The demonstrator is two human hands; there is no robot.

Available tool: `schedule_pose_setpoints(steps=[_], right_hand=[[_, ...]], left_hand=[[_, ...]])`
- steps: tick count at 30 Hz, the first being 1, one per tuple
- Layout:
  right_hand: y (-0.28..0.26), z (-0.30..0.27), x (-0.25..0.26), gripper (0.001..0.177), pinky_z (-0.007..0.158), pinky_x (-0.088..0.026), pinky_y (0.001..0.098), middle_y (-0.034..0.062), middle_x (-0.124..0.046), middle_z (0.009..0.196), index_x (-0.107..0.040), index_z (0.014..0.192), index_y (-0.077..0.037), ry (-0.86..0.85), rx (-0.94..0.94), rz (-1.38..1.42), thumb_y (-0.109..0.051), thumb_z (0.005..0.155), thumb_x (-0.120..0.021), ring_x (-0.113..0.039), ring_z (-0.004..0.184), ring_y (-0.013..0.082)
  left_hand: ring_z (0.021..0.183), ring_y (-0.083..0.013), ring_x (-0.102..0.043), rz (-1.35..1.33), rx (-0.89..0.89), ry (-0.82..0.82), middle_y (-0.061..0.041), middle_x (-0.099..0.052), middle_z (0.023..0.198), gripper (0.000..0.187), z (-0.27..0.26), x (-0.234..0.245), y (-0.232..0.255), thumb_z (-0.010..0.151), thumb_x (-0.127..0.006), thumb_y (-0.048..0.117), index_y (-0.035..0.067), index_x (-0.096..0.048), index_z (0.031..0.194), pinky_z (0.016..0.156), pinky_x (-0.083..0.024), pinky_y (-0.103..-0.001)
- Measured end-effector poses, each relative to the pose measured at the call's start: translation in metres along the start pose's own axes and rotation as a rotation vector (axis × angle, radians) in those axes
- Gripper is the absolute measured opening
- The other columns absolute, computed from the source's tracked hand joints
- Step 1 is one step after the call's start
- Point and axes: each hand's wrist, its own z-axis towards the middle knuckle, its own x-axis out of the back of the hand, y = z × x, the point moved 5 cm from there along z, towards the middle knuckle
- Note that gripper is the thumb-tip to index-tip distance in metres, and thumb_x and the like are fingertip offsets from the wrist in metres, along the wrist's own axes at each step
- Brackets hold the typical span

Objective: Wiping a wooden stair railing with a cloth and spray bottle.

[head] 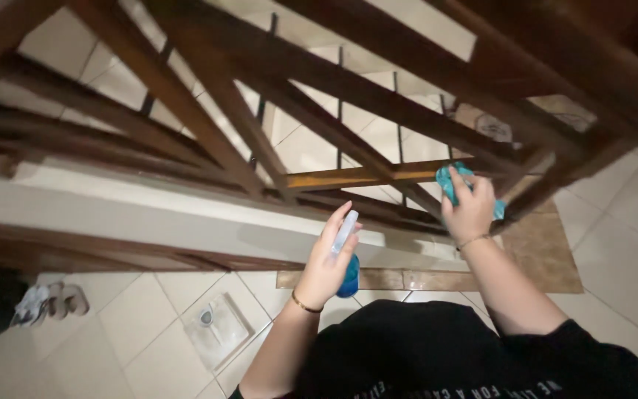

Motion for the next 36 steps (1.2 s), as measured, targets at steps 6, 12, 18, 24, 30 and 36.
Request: schedule_pose_setpoints(steps=[6,12,18,24,30,36], right_hand=[[-0.080,0.018,-0.040,0.060,0.083,-0.050,0.0488,0.0163,-0.061,0.102,-0.068,0.135,-0.010,-0.137,0.164,0.149,-0.008,0.075,-0.079,-0.059,0.093,0.0380],[-0.089,0.038,-0.032,0.034,0.086,-0.050,0.0476,0.0145,-0.061,0.106,-0.069,0.118,-0.009,-0.146,0.072,0.150,-0.012,0.084,-0.077,-0.059,0.101,0.0380],[-0.034,0.029,-0.007,0.042,0.087,-0.052,0.0480,0.0155,-0.060,0.106,-0.070,0.119,-0.008,-0.223,-0.016,-0.142,-0.016,0.078,-0.078,-0.059,0.100,0.0359],[0.014,0.031,0.014,0.026,0.085,-0.051,0.0494,0.0168,-0.060,0.106,-0.072,0.107,-0.005,-0.217,-0.102,-0.289,-0.016,0.084,-0.076,-0.058,0.099,0.0368],[-0.057,0.032,-0.038,0.052,0.086,-0.048,0.0474,0.0187,-0.058,0.111,-0.064,0.122,0.003,-0.343,0.033,-0.273,-0.023,0.078,-0.069,-0.056,0.099,0.0359],[-0.063,0.026,-0.044,0.050,0.089,-0.046,0.0475,0.0141,-0.059,0.116,-0.062,0.134,-0.003,-0.302,0.092,-0.319,-0.016,0.085,-0.064,-0.055,0.104,0.0336]], left_hand=[[0.121,-0.0192,-0.063,0.001,0.078,0.064,-0.010,-0.067,0.125,0.056,-0.020,0.027,-0.005,0.104,-0.055,0.021,0.011,-0.036,0.156,0.106,-0.046,-0.031],[0.118,-0.0188,-0.062,0.024,0.058,0.119,-0.010,-0.067,0.126,0.056,-0.032,0.043,-0.009,0.106,-0.055,0.021,0.010,-0.037,0.158,0.104,-0.046,-0.031],[0.119,-0.0200,-0.065,0.042,0.060,0.077,-0.012,-0.070,0.123,0.056,-0.021,0.034,-0.005,0.106,-0.054,0.024,0.010,-0.037,0.157,0.105,-0.046,-0.032],[0.113,-0.0194,-0.068,-0.001,0.033,0.008,-0.012,-0.070,0.120,0.056,0.006,0.006,-0.006,0.105,-0.056,0.026,0.011,-0.039,0.156,0.100,-0.051,-0.031],[0.105,-0.0177,-0.068,-0.021,0.044,-0.029,-0.010,-0.071,0.117,0.054,0.020,-0.023,-0.007,0.104,-0.057,0.026,0.010,-0.041,0.153,0.093,-0.052,-0.030],[0.102,-0.0166,-0.067,-0.027,-0.023,-0.052,-0.010,-0.072,0.115,0.054,0.022,-0.036,-0.014,0.105,-0.057,0.026,0.010,-0.041,0.154,0.092,-0.052,-0.028]])
